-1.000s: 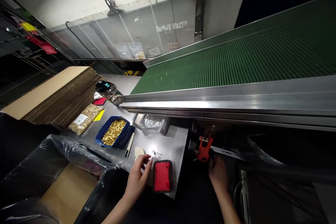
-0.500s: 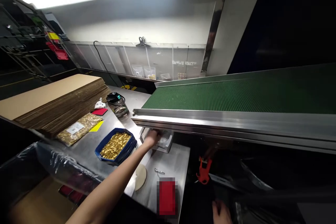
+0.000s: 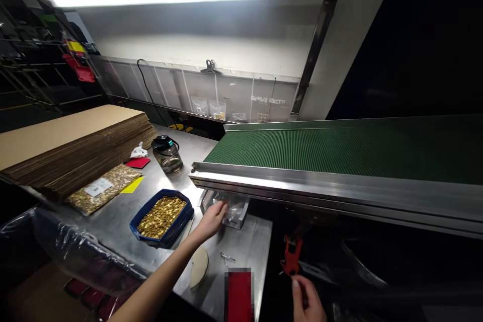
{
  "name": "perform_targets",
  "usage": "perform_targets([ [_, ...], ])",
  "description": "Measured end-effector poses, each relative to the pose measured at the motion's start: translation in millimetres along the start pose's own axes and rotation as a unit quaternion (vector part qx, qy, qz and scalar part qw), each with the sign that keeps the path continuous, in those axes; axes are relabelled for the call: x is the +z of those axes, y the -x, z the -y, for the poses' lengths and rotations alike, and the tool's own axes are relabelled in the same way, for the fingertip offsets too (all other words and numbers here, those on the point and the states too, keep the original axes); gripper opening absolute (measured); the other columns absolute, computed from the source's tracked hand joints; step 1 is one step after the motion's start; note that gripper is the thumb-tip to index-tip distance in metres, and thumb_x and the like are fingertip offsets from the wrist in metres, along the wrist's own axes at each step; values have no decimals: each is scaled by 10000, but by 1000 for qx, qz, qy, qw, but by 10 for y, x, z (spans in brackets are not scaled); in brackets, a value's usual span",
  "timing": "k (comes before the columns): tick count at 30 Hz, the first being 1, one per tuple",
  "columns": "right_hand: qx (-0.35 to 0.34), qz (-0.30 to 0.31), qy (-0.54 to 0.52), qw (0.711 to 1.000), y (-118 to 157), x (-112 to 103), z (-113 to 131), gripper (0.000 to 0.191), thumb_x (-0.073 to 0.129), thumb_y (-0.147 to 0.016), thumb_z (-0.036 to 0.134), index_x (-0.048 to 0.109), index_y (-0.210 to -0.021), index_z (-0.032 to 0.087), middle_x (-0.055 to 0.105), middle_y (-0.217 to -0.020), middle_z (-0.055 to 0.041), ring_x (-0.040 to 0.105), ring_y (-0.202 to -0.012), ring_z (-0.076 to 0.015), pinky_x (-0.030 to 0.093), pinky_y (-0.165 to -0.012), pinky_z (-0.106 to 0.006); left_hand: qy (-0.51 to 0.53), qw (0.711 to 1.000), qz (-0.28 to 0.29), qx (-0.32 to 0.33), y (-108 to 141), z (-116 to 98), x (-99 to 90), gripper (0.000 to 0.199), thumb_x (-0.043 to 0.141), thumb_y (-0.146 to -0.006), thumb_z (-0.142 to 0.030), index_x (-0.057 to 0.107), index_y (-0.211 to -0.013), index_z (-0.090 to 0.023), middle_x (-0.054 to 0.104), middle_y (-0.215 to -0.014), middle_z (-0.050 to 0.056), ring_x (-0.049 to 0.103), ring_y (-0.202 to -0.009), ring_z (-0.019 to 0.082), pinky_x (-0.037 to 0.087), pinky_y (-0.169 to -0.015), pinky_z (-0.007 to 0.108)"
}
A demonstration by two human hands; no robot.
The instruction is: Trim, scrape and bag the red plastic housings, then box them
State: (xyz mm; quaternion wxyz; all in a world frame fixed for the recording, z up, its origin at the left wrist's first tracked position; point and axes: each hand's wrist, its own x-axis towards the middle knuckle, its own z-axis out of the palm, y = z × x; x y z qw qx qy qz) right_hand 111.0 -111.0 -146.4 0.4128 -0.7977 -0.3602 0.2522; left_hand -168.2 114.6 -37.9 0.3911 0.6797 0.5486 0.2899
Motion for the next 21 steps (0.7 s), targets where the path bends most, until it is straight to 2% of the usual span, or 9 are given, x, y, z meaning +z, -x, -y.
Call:
perform_targets([
  [3,-125,109,-31,986,58,94,931,363,488,-956,585,681,-1041,291,732,-1166,-84,673,-1132,-297,514,-1007,-394,107,994,14,1,325,-153,47,442,445,-1003,-580,525,-754,-225,515,-724,-11,501,-717,190,411,-703,326],
  [5,-168,185,-33,968,51,201,1488,346,543,-955,528,638,-1164,270,706,-1229,-85,650,-1166,-273,490,-1018,-384,174,984,34,-10,510,-253,117,470,475,-966,-644,520,-747,-230,500,-711,-13,463,-694,185,382,-665,309],
  [6,-175,236,-25,955,32,261,1698,364,604,-927,504,616,-1196,259,705,-1230,-83,654,-1145,-264,495,-986,-368,205,978,46,-18,588,-294,156,481,514,-941,-668,529,-750,-227,499,-708,-13,453,-686,181,376,-654,302],
  [8,-182,289,-21,940,-12,367,1951,277,697,-869,470,648,-1030,250,747,-1000,-29,689,-921,-224,501,-802,-302,260,963,66,-39,719,-347,222,496,597,-890,-691,554,-764,-213,507,-710,-12,448,-679,173,374,-642,289],
  [10,-179,312,-21,933,-33,428,2004,236,683,-883,461,635,-848,233,707,-777,18,644,-721,-175,429,-654,-260,308,947,72,-61,820,-349,255,509,655,-857,-693,564,-775,-199,505,-710,-13,446,-674,161,375,-639,277],
  [12,-171,314,-25,934,-18,434,1936,321,588,-948,474,598,-757,216,652,-681,31,588,-634,-147,370,-597,-249,351,930,60,-86,901,-311,257,527,668,-847,-707,562,-805,-192,485,-699,-23,431,-655,144,371,-633,263],
  [17,-130,254,-28,958,65,349,1728,406,493,-989,500,487,-700,215,516,-616,44,494,-600,-124,337,-578,-241,418,898,47,-131,1072,-249,267,557,642,-860,-735,538,-949,-195,428,-689,-51,381,-612,114,350,-613,241],
  [19,-116,231,-22,966,79,321,1710,412,492,-987,513,461,-699,220,498,-609,47,475,-592,-122,333,-571,-240,420,895,68,-130,1123,-285,307,571,619,-865,-753,532,-984,-201,410,-668,-64,356,-590,112,341,-596,244],
  [21,-111,224,-15,968,90,284,1712,411,509,-978,517,439,-695,227,501,-595,49,472,-576,-123,332,-560,-240,403,901,100,-122,1151,-333,335,560,736,-812,-692,543,-1015,-206,412,-635,-77,356,-573,116,329,-577,247],
])
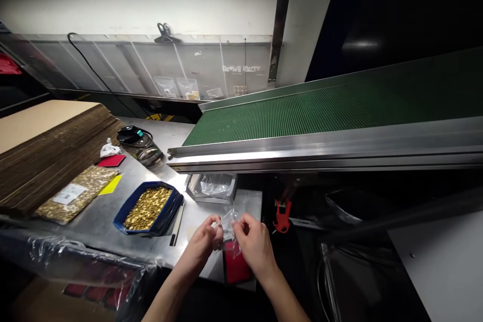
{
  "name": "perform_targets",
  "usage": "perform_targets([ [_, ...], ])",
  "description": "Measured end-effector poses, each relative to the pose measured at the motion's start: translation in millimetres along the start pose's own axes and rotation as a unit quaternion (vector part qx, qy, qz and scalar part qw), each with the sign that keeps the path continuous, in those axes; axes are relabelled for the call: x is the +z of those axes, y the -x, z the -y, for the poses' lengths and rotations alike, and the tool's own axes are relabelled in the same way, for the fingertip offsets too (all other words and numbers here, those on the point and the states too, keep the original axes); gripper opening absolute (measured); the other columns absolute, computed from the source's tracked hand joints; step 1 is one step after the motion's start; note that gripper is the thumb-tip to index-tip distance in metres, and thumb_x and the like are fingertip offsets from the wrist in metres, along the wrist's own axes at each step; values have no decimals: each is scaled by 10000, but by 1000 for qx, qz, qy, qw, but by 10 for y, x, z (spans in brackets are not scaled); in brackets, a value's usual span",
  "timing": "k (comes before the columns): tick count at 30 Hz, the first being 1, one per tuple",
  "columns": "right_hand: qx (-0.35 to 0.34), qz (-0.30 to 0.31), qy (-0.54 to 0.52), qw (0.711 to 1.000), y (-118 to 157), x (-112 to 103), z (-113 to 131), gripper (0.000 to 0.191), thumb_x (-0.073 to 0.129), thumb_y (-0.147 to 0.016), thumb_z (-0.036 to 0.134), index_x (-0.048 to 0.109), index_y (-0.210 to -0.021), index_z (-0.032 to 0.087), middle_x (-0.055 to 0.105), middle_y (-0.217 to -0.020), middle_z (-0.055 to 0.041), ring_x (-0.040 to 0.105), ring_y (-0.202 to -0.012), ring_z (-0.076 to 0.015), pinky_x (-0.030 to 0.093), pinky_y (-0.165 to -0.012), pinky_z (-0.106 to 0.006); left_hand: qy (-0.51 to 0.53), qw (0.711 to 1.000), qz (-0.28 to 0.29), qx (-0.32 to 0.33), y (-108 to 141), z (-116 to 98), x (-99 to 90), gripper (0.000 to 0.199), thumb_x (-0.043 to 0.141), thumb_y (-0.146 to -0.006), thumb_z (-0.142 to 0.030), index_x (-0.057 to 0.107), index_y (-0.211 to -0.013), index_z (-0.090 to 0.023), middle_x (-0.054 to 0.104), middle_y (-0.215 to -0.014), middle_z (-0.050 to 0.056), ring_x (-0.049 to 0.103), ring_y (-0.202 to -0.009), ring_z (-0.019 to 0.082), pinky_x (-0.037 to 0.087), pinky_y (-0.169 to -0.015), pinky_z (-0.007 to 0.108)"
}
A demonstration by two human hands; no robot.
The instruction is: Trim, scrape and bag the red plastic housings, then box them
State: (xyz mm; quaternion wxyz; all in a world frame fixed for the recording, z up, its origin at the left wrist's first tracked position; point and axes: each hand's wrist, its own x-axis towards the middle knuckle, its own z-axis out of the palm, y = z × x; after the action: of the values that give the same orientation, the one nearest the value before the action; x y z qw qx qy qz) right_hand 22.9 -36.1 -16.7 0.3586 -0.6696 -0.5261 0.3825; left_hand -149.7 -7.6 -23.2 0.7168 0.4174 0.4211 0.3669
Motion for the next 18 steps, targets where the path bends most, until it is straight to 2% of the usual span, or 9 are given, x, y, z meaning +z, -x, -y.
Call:
perform_targets([
  [2,-2,5,13,1000,50,-42,2,365,539,-962,480,440,-713,233,521,-596,49,491,-573,-129,336,-564,-239,-74,997,-25,26,11,-33,19,497,857,-742,-536,564,-976,-210,439,-615,-75,384,-571,129,318,-559,250],
  [3,-3,6,26,1000,88,-62,-4,316,559,-947,435,446,-728,237,529,-603,48,496,-572,-133,331,-569,-242,-116,990,-64,52,15,-60,11,434,860,-741,-466,562,-935,-217,447,-618,-71,395,-578,136,313,-559,253],
  [6,0,-15,76,997,212,-79,-27,131,595,-848,247,481,-784,252,545,-655,27,481,-589,-158,284,-592,-273,-197,947,-216,132,53,-139,-28,256,727,-847,-392,523,-894,-246,415,-651,-68,387,-609,152,311,-596,267],
  [8,1,-32,96,995,241,-36,-20,103,582,-807,185,516,-840,258,596,-774,-18,501,-664,-184,278,-615,-293,-248,925,-240,157,117,-149,-14,156,657,-882,-319,516,-903,-255,421,-680,-60,402,-634,162,327,-632,277],
  [10,5,-30,95,995,192,13,20,39,551,-867,233,530,-840,251,615,-830,-40,511,-706,-191,295,-624,-299,-340,910,-178,157,208,-112,38,111,606,-852,-219,503,-820,-248,453,-685,-47,430,-645,169,335,-638,287],
  [12,20,-11,80,996,100,5,77,232,482,-962,339,502,-755,235,578,-735,-21,491,-666,-173,311,-612,-290,-409,901,-87,118,307,-52,76,176,555,-794,-153,429,-708,-241,461,-662,-38,432,-638,169,320,-620,290],
  [14,25,34,54,998,54,-100,108,293,528,-966,390,504,-726,223,557,-675,15,505,-648,-148,350,-612,-260,-409,910,-35,55,402,6,37,213,538,-748,-139,370,-661,-237,430,-632,-42,403,-627,161,296,-602,283],
  [16,3,114,21,993,133,-271,52,197,755,-815,349,604,-863,231,650,-797,41,585,-729,-133,414,-653,-216,-359,933,-16,-12,500,56,-105,240,573,-756,-187,360,-657,-235,398,-621,-52,372,-618,147,287,-586,266],
  [18,4,211,-21,977,344,-416,-128,469,904,-636,295,658,-1035,264,715,-932,55,640,-800,-127,454,-680,-183,-284,955,-4,-85,617,118,-319,342,655,-794,-333,352,-664,-242,363,-594,-71,326,-554,123,259,-525,250],
])
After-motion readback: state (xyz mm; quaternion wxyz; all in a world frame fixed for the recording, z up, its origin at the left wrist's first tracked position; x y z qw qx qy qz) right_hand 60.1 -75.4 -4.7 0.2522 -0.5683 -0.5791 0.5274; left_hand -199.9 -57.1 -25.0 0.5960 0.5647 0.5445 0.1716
